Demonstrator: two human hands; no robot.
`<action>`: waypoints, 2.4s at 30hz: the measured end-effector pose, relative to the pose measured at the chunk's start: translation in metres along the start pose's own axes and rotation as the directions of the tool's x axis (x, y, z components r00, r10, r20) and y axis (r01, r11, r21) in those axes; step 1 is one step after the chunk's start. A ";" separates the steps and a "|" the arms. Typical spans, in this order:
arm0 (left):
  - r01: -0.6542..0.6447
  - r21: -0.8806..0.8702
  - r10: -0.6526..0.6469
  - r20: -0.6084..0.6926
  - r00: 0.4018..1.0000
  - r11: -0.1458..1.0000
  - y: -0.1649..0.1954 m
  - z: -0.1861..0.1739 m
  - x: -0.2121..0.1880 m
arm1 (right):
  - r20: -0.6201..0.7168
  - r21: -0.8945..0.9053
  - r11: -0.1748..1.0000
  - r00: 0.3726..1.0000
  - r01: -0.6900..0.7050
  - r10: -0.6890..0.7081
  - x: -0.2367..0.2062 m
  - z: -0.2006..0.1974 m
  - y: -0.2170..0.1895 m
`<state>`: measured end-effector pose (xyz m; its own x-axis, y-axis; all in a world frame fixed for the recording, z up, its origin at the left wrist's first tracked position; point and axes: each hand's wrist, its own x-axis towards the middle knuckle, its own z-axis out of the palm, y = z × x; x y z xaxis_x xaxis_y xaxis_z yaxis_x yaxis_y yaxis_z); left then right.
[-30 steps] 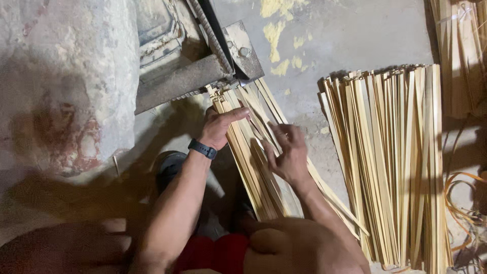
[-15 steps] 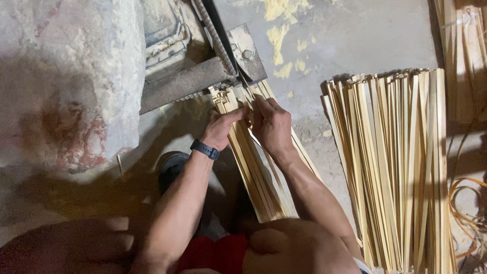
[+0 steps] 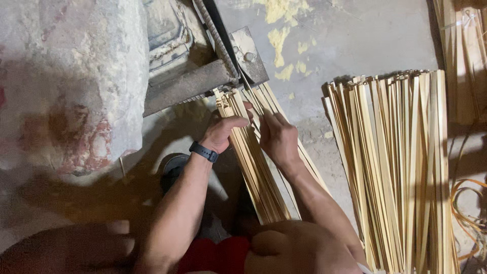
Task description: The person uses a bandsaw to cut thin wooden strips to a uniform length. They feed the strips through the saw one by one, collect the cut pieces, and bundle them together with an orange strap.
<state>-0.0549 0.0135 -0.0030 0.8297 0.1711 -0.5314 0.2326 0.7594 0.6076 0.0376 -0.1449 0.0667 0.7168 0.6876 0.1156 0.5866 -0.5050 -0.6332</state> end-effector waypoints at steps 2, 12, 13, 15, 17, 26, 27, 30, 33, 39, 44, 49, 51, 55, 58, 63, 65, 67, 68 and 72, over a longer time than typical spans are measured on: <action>-0.042 0.015 0.043 -0.037 0.998 0.999 -0.008 -0.010 0.006 | 0.012 0.020 1.000 1.000 0.023 -0.024 0.018 0.008 -0.001; 0.073 0.114 -0.037 -0.291 0.956 0.991 -0.013 -0.006 0.007 | -0.033 -0.218 0.969 0.991 0.119 -0.129 0.002 -0.026 -0.009; 0.028 0.086 -0.007 -0.238 0.971 0.996 -0.010 -0.001 0.004 | -0.126 -0.341 0.920 0.960 0.195 -0.250 -0.012 -0.033 -0.010; -0.059 0.027 0.062 -0.132 0.989 0.998 -0.002 0.008 -0.002 | -0.168 -0.281 0.927 0.938 0.250 -0.304 -0.035 -0.035 -0.011; -0.041 0.068 0.051 -0.145 0.988 0.997 0.006 0.016 -0.005 | -0.059 0.115 0.976 0.982 0.183 -0.178 -0.046 -0.026 -0.010; -0.073 0.035 0.074 -0.027 0.997 0.997 0.010 0.006 -0.013 | -0.075 -0.006 0.997 0.994 0.074 -0.075 0.001 -0.012 -0.012; -0.081 0.030 0.081 -0.023 0.996 0.996 0.008 0.003 -0.012 | -0.083 0.004 0.996 0.993 0.087 -0.086 0.008 -0.010 -0.016; -0.096 -0.050 0.097 0.003 0.995 0.994 -0.001 -0.003 -0.005 | -0.083 0.023 0.995 0.992 0.096 -0.094 0.024 -0.004 -0.027; -0.163 0.034 0.165 -0.053 0.985 0.986 -0.007 -0.003 0.000 | -0.060 0.054 0.997 0.997 0.057 -0.054 0.028 -0.002 -0.029; -0.179 0.084 0.188 -0.107 0.976 0.980 -0.003 0.011 -0.004 | -0.075 -0.115 0.992 0.995 0.059 -0.068 -0.019 -0.027 -0.008; -0.102 -0.016 0.102 -0.001 0.995 0.995 0.010 0.020 -0.012 | 0.163 0.295 0.944 0.981 -0.150 0.105 -0.060 -0.017 0.011; -0.160 -0.025 0.160 0.029 0.987 0.987 0.011 0.021 -0.014 | 0.052 0.367 0.923 0.993 -0.117 0.105 -0.061 -0.014 0.020; -0.192 0.012 0.192 -0.043 0.980 0.981 0.009 0.019 -0.014 | 0.116 0.266 0.950 0.984 -0.162 0.136 -0.053 -0.018 0.018; -0.066 -0.062 0.067 0.009 0.998 0.996 0.011 0.015 -0.014 | 0.138 0.163 0.977 0.984 -0.136 0.114 -0.031 -0.020 0.009; -0.052 -0.083 0.053 0.005 0.999 0.995 0.015 0.013 -0.015 | 0.095 0.116 0.989 0.992 -0.096 0.086 -0.021 -0.020 0.003; -0.069 0.032 0.070 -0.052 0.996 0.997 0.002 0.008 -0.006 | 0.068 0.027 0.998 0.996 -0.052 0.050 -0.006 -0.010 0.005; -0.118 0.072 0.122 -0.059 0.991 0.990 -0.011 0.000 0.000 | -0.011 0.048 0.998 0.999 0.045 -0.044 0.006 0.001 0.007; -0.062 0.110 0.081 -0.176 0.981 0.992 -0.023 -0.009 0.010 | 0.082 0.101 0.994 0.996 -0.045 0.037 0.020 0.013 0.010; 0.027 0.111 0.007 -0.295 0.955 0.993 -0.028 -0.013 0.014 | 0.137 0.124 0.988 0.988 -0.093 0.076 0.025 0.018 0.010; 0.050 0.080 -0.020 -0.341 0.940 0.996 -0.034 -0.016 0.020 | 0.126 0.036 0.999 0.992 0.012 -0.016 0.033 0.020 0.007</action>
<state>-0.0546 0.0015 -0.0434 0.6020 0.3598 -0.7128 0.3133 0.7146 0.6254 0.0581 -0.1156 0.0506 0.6540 0.7560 0.0282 0.5809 -0.4779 -0.6589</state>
